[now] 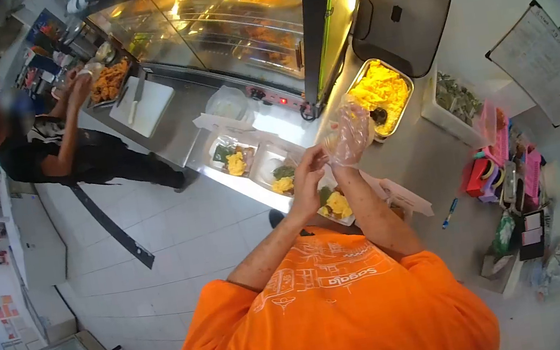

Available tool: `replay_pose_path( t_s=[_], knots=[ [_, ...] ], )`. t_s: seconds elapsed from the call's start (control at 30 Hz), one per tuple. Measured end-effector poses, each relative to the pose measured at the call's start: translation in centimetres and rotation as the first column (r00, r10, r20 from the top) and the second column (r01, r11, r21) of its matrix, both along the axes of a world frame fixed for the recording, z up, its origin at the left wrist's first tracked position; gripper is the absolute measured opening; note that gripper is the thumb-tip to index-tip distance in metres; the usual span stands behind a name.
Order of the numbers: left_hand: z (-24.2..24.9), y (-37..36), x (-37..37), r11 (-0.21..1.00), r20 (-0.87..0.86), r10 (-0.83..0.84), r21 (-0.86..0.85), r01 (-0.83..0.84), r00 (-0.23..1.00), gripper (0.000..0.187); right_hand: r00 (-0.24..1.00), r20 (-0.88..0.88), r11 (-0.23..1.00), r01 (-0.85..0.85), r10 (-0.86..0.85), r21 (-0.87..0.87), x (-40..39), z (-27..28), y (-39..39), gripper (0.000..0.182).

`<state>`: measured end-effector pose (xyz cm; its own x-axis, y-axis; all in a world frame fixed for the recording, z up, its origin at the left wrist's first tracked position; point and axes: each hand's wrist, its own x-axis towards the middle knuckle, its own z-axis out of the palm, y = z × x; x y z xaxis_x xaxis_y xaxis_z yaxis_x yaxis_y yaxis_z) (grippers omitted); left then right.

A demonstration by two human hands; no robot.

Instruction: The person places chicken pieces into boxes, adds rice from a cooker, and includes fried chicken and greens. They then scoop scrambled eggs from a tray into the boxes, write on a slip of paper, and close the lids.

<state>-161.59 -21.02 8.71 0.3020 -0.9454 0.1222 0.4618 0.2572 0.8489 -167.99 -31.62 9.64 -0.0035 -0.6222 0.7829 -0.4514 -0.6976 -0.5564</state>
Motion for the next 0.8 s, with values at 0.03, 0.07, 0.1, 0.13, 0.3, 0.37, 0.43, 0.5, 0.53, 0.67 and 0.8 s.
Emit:
replay_pose_path(
  t_s=[0.03,0.07,0.1,0.13,0.3,0.37,0.43,0.5,0.53,0.67,0.8],
  knots=[
    [0.3,0.1,-0.4,0.998,-0.029,0.026,-0.058,-0.027,0.999,0.058,0.994,0.104,0.996,-0.02,0.011,0.082,1.0,0.4,0.0,0.028],
    [0.8,0.2,0.2,0.997,-0.005,0.023,-0.079,-0.024,1.0,0.063,0.978,0.206,0.986,-0.049,0.015,0.161,2.3,1.3,0.3,0.028],
    [1.3,0.1,0.8,0.995,0.016,0.023,-0.101,-0.021,1.0,0.067,0.953,0.304,0.968,-0.088,0.014,0.233,3.6,2.2,0.6,0.028],
    [1.7,-0.1,1.6,0.992,0.038,0.025,-0.127,-0.02,0.999,0.072,0.918,0.398,0.945,-0.137,0.008,0.297,5.1,3.3,0.9,0.028],
    [3.1,-3.0,10.6,0.984,0.082,-0.178,0.043,0.175,0.981,0.1,0.86,0.432,0.831,-0.436,0.272,0.345,11.2,3.6,1.9,0.047],
    [4.7,-4.8,13.9,0.974,-0.226,-0.109,0.169,0.149,0.968,0.099,0.842,0.276,0.669,-0.536,0.463,0.515,13.0,0.2,0.7,0.055],
    [4.2,-8.0,18.1,0.925,-0.186,0.009,0.375,0.062,0.983,0.096,0.778,0.135,0.595,-0.567,0.613,0.57,13.9,-2.1,0.6,0.055],
    [-1.8,-12.7,25.0,0.815,0.194,-0.017,0.57,-0.099,0.981,0.089,0.621,0.316,0.325,-0.699,0.717,0.637,13.9,-2.4,1.2,0.053],
    [-5.3,-14.9,28.5,0.754,0.394,-0.076,0.624,-0.206,0.916,0.085,0.481,0.547,0.067,-0.79,0.686,0.61,13.3,-1.9,1.5,0.05],
    [-17.2,-18.6,39.5,0.86,0.857,-0.493,0.452,-0.239,-0.153,0.063,0.596,0.527,0.08,-0.705,0.606,0.704,10.8,-0.5,1.3,0.034],
    [-11.4,-18.6,41.1,0.725,0.675,-0.689,0.635,-0.267,-0.263,0.06,0.721,0.545,0.164,-0.655,0.428,0.738,6.9,-0.8,0.9,0.029]
  ],
)
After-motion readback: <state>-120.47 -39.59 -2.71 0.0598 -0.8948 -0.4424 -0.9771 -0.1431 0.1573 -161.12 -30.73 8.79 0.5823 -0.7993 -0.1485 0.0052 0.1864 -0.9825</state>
